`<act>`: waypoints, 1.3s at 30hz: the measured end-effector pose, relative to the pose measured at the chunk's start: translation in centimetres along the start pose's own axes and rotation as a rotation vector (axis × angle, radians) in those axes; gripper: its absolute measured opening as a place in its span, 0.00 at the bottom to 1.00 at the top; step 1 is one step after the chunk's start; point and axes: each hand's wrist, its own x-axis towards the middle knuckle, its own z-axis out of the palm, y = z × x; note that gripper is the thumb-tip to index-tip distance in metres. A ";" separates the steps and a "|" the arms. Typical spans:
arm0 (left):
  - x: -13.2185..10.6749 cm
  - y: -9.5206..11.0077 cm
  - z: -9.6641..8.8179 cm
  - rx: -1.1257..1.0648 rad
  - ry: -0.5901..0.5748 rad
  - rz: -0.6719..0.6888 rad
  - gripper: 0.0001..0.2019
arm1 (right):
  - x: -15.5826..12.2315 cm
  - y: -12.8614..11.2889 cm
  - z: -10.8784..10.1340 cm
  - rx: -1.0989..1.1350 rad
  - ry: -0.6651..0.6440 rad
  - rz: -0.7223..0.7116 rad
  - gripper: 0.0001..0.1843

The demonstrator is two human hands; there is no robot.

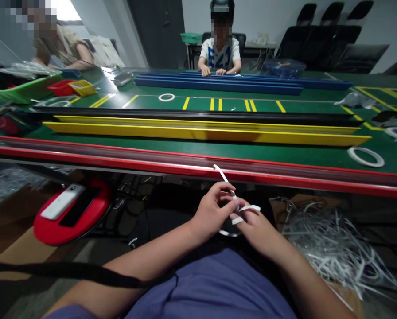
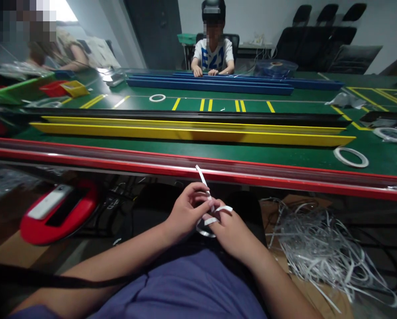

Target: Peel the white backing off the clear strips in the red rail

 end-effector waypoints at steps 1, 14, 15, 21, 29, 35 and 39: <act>-0.2 0.2 0.1 -0.060 0.022 -0.040 0.23 | 0.2 -0.2 0.4 -0.008 0.019 0.001 0.18; 0.1 1.2 -0.6 -0.530 0.171 -0.332 0.21 | -0.1 1.2 0.7 -0.494 0.074 -0.320 0.21; 0.2 1.3 -0.8 -0.531 0.170 -0.333 0.17 | -0.2 1.5 0.6 -0.529 0.074 -0.354 0.21; 1.3 1.8 -2.2 -0.541 0.240 -0.297 0.11 | -1.5 2.6 -0.3 -0.657 0.066 -0.454 0.19; 3.2 2.6 -2.6 -0.608 0.268 -0.381 0.10 | -2.6 3.9 -0.7 -0.751 0.031 -0.488 0.17; 3.0 2.8 -2.0 -0.620 0.173 -0.412 0.12 | -2.8 4.9 -0.8 -0.764 -0.036 -0.417 0.15; 2.4 2.9 -1.4 -0.573 0.061 -0.422 0.12 | -2.8 5.7 -0.7 -0.737 -0.089 -0.343 0.12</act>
